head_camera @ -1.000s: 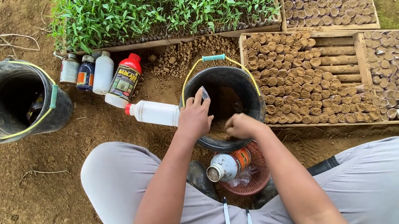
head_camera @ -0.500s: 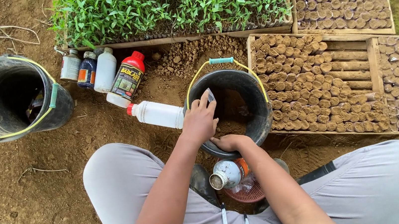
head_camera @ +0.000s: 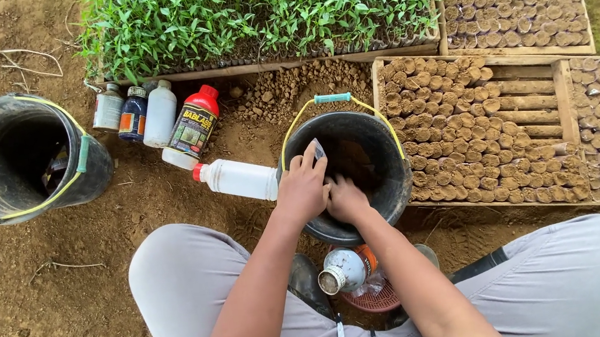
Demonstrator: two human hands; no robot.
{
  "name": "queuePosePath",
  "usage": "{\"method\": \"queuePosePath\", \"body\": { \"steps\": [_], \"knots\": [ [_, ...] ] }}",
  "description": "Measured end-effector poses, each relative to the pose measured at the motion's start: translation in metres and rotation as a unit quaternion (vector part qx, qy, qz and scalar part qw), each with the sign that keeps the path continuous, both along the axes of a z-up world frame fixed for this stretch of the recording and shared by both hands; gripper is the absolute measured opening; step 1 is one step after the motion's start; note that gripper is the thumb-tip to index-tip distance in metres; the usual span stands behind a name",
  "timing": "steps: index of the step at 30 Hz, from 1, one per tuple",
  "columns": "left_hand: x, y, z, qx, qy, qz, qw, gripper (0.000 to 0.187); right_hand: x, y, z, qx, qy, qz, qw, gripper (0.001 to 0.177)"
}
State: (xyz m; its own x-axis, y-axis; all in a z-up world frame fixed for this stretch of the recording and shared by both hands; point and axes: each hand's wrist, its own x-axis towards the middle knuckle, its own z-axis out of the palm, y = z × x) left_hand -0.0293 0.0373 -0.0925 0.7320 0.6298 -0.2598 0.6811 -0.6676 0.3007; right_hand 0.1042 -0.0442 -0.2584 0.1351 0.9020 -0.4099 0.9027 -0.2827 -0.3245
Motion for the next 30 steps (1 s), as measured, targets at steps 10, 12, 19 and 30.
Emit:
{"method": "queuePosePath", "body": {
  "steps": [10, 12, 19, 30],
  "knots": [
    [0.000, -0.005, -0.027, 0.018, 0.036, -0.014, 0.999, 0.060, -0.008, -0.003, 0.033, -0.215, 0.112, 0.030, 0.970, 0.065],
    [0.003, -0.008, -0.036, 0.035, 0.058, -0.026, 0.997, 0.064, -0.009, -0.010, 0.046, -0.176, 0.157, -0.002, 0.972, 0.044],
    [0.007, -0.019, -0.036, 0.040, 0.088, -0.051, 0.994, 0.058, 0.021, -0.030, 0.039, -0.054, 0.259, -0.151, 0.953, 0.024],
    [0.023, -0.040, -0.056, 0.051, 0.110, -0.089, 0.989, 0.058, 0.022, -0.004, 0.131, 0.226, 0.718, -0.499, 0.430, 0.050]
  ]
}}
